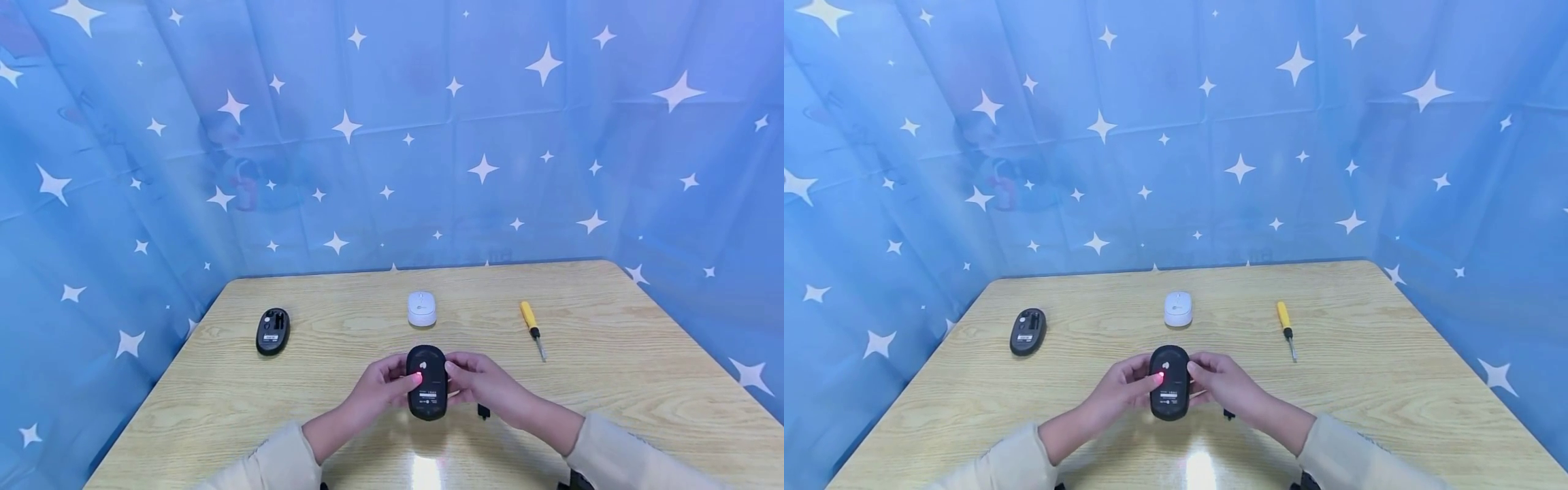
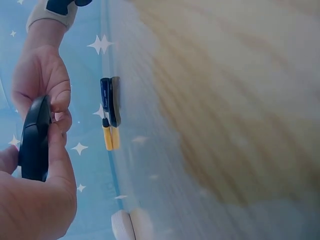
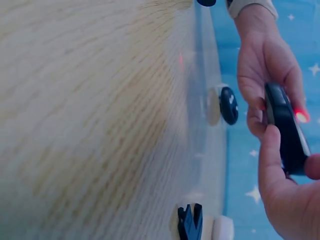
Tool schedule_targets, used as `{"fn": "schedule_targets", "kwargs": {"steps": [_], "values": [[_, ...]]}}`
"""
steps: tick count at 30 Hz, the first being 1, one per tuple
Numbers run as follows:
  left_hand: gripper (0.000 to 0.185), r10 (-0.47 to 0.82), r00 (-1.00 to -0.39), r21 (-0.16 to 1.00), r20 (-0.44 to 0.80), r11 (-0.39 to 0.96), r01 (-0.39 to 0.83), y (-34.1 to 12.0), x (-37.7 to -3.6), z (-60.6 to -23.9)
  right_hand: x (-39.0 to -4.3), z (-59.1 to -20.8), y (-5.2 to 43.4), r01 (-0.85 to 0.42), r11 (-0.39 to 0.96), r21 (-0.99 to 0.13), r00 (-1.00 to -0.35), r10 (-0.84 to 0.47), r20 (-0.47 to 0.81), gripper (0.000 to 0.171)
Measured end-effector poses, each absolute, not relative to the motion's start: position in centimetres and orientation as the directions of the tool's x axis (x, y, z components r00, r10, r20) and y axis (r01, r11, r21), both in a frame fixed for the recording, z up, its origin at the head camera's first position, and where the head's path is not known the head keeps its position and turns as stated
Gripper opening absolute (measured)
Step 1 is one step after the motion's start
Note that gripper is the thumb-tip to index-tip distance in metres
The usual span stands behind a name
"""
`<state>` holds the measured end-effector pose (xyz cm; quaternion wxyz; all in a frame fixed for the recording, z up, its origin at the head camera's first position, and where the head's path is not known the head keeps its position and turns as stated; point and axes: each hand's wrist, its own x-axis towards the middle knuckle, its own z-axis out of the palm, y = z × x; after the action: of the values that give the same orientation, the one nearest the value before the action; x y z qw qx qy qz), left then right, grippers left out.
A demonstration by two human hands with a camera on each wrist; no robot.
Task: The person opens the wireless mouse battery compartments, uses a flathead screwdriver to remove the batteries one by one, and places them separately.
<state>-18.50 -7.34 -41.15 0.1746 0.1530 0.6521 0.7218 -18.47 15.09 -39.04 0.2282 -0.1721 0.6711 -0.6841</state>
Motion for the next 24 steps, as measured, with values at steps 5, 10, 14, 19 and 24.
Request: {"fn": "schedule_targets", "kwargs": {"steps": [5,10,14,19,24], "values": [[0.04,0.456,-0.89,0.988,-0.023,-0.127,-0.091,-7.3,-18.26,-41.38,-18.37,-39.46,15.06,0.104,-0.01,-0.995,-0.825,-0.559,-0.08,0.042],[0.04,0.45,-0.892,0.985,-0.031,-0.139,-0.105,-7.33,-18.11,-41.5,-18.33,-39.55,15.0,0.114,-0.008,-0.993,-0.826,-0.557,-0.09,0.045],[0.039,0.434,-0.9,0.986,-0.042,-0.129,-0.108,-7.39,-17.97,-41.53,-18.35,-39.55,14.97,0.109,-0.001,-0.994,-0.826,-0.557,-0.09,0.047],[0.038,0.424,-0.905,0.986,-0.048,-0.125,-0.111,-7.41,-17.85,-41.52,-18.28,-39.45,14.91,0.094,0.015,-0.995,-0.829,-0.553,-0.086,0.049],[0.037,0.41,-0.91,0.987,-0.055,-0.116,-0.112,-7.44,-17.85,-41.59,-18.5,-39.08,14.84,0.026,0.086,-0.996,-0.852,-0.519,-0.067,0.052]]}}
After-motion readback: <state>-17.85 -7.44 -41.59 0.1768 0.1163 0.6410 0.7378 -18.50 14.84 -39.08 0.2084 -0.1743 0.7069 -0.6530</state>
